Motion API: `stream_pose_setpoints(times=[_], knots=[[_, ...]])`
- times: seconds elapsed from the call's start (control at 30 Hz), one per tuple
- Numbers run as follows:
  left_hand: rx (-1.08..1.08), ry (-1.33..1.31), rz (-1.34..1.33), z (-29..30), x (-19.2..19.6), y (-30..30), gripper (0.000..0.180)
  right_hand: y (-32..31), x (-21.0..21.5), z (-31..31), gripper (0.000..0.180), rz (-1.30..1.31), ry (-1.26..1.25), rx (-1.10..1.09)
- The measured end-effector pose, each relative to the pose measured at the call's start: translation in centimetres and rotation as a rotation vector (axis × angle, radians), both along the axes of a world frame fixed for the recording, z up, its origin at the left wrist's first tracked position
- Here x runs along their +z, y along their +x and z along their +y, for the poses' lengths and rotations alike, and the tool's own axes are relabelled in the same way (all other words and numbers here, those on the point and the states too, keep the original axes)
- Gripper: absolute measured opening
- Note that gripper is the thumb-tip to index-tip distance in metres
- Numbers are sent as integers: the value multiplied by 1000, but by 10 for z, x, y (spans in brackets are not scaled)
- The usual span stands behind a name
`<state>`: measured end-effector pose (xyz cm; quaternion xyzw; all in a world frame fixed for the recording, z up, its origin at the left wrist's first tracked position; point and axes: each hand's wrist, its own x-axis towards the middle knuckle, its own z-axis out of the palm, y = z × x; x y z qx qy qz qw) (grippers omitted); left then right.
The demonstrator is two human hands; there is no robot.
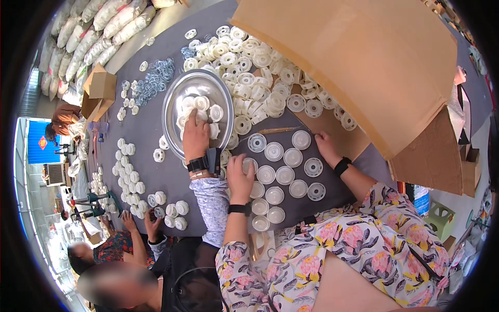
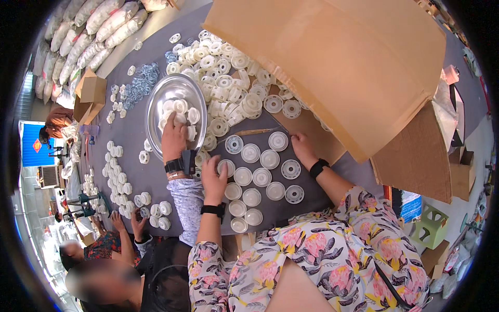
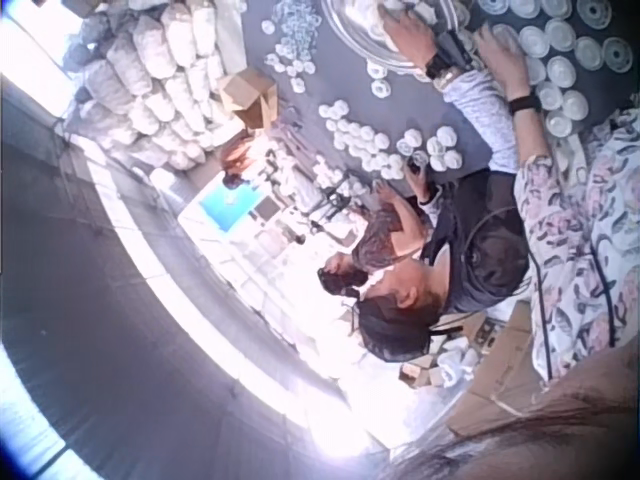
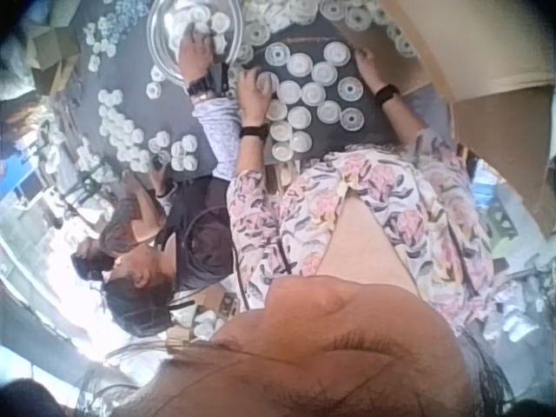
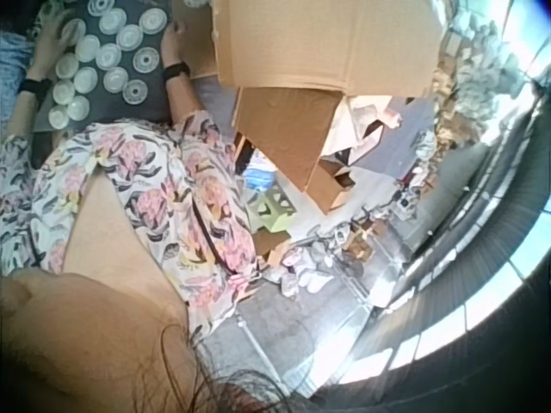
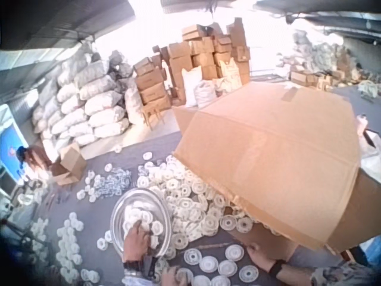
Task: Sorting and packing white plastic circular components from a table into boxes.
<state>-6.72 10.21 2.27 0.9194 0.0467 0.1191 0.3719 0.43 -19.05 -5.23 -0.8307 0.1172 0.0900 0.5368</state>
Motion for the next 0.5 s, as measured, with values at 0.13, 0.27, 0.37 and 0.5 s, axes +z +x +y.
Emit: stream_pose_setpoints(times=[0.13, 0.27, 0.37, 0.5], knots=[[-6, -116, -107, -8, 30, 19, 22, -2, 9, 17, 33, 32, -230, 128], [43, -21, -280, 4, 39, 28, 19, -16, 31, 35, 36, 112, -79, 236], [210, 24, -308, 42, 25, 44, 23, -26, 27, 21, 32, 92, -42, 257], [376, 34, 40, 113, -30, 63, 38, -32, 13, -3, 24, 361, 262, 189]])
